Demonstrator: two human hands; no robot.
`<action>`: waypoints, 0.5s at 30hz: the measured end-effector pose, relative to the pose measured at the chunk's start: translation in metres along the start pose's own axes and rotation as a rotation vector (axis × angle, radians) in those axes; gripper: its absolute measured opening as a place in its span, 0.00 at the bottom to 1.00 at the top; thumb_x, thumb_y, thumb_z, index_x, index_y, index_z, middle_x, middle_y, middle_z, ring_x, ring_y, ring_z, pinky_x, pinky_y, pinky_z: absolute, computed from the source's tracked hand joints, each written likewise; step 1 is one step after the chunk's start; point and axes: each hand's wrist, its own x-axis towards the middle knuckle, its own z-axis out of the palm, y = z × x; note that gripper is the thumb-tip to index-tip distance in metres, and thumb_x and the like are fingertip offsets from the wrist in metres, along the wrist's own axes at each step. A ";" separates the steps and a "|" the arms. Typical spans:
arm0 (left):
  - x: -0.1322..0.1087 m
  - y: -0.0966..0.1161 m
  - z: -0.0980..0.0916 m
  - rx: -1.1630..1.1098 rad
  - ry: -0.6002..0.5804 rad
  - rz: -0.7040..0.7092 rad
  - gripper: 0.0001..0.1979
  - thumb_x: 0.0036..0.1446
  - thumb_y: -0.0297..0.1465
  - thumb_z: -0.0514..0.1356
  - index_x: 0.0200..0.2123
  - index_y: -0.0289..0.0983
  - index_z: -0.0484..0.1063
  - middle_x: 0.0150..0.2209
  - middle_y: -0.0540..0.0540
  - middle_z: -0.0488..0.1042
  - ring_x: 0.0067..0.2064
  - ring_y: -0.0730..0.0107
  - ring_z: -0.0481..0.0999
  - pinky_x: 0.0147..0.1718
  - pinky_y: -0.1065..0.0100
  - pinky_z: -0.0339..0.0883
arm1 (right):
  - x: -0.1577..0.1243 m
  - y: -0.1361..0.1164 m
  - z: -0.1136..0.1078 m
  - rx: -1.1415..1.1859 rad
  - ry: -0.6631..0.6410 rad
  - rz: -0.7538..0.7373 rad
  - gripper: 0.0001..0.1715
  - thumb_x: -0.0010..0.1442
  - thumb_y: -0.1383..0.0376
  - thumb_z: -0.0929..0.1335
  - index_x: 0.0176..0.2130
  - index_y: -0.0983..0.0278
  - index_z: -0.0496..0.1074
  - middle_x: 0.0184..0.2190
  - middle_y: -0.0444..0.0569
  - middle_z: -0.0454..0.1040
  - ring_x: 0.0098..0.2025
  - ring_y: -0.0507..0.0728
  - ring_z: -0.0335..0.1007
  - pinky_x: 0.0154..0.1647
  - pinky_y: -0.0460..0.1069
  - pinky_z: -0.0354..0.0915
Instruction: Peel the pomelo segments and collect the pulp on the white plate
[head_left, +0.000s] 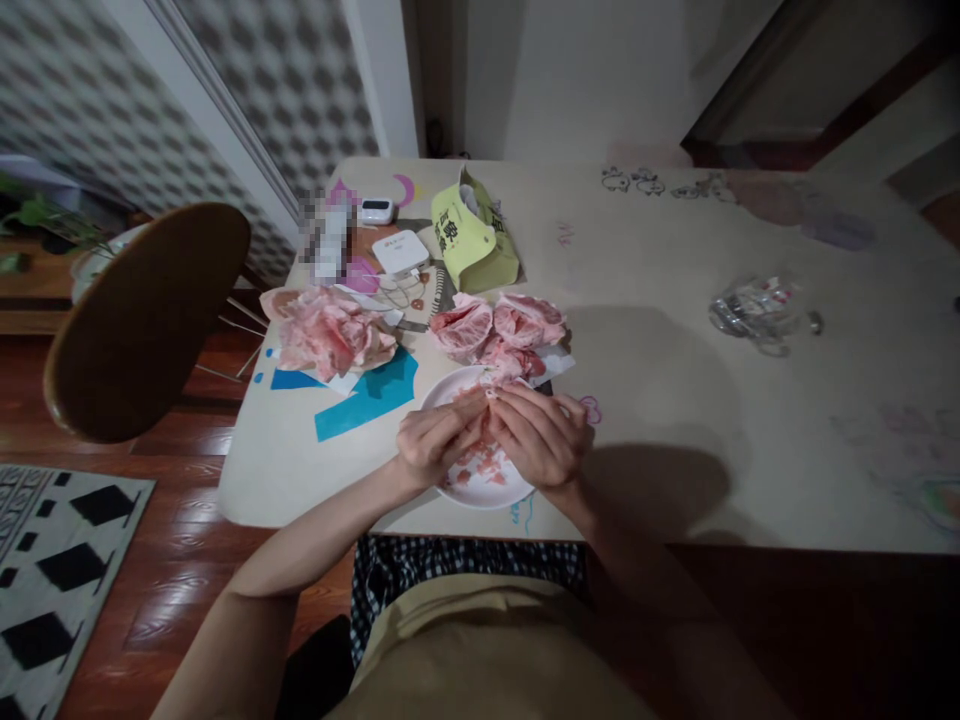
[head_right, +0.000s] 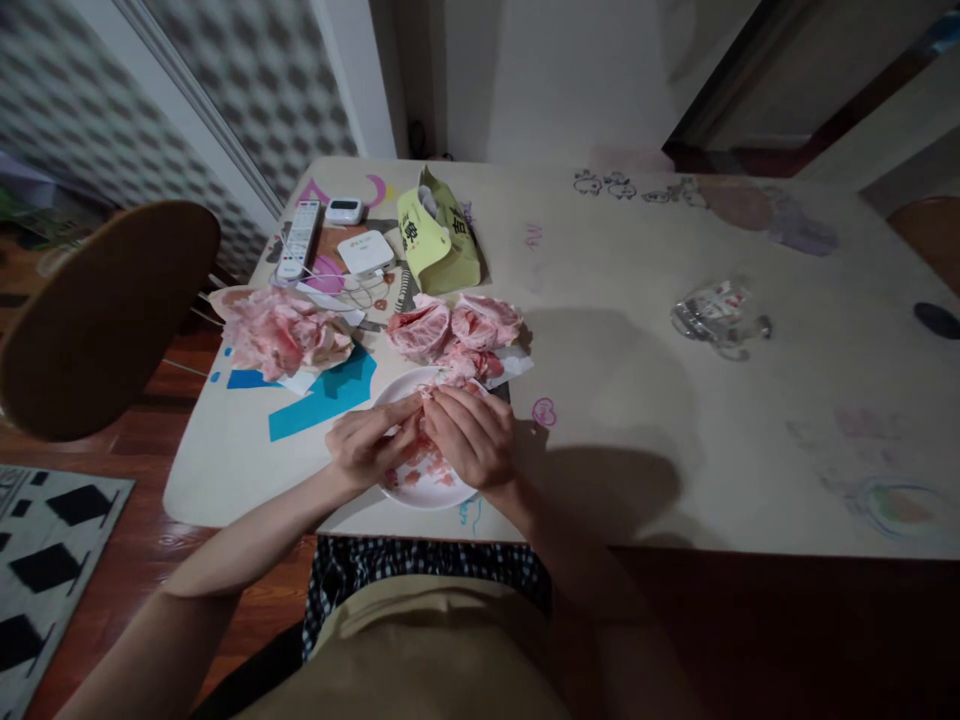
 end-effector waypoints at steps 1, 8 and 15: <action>0.000 0.000 0.001 0.019 0.023 0.008 0.10 0.64 0.29 0.65 0.48 0.43 0.82 0.40 0.46 0.87 0.32 0.65 0.86 0.34 0.68 0.82 | 0.001 0.000 0.001 0.009 0.004 0.011 0.13 0.64 0.73 0.73 0.49 0.66 0.79 0.41 0.52 0.86 0.46 0.57 0.84 0.52 0.53 0.63; 0.003 0.004 0.000 0.144 0.079 0.113 0.11 0.64 0.27 0.65 0.49 0.40 0.81 0.40 0.46 0.87 0.33 0.70 0.86 0.36 0.75 0.79 | 0.004 -0.003 0.001 -0.005 -0.004 0.077 0.08 0.67 0.71 0.72 0.45 0.60 0.78 0.39 0.44 0.86 0.44 0.55 0.84 0.50 0.52 0.64; 0.006 0.003 -0.006 0.112 0.070 0.171 0.14 0.65 0.27 0.64 0.52 0.40 0.81 0.44 0.44 0.86 0.38 0.68 0.88 0.38 0.75 0.80 | 0.004 0.002 -0.004 -0.037 -0.006 0.059 0.15 0.65 0.71 0.73 0.50 0.57 0.78 0.39 0.42 0.85 0.44 0.54 0.81 0.51 0.53 0.64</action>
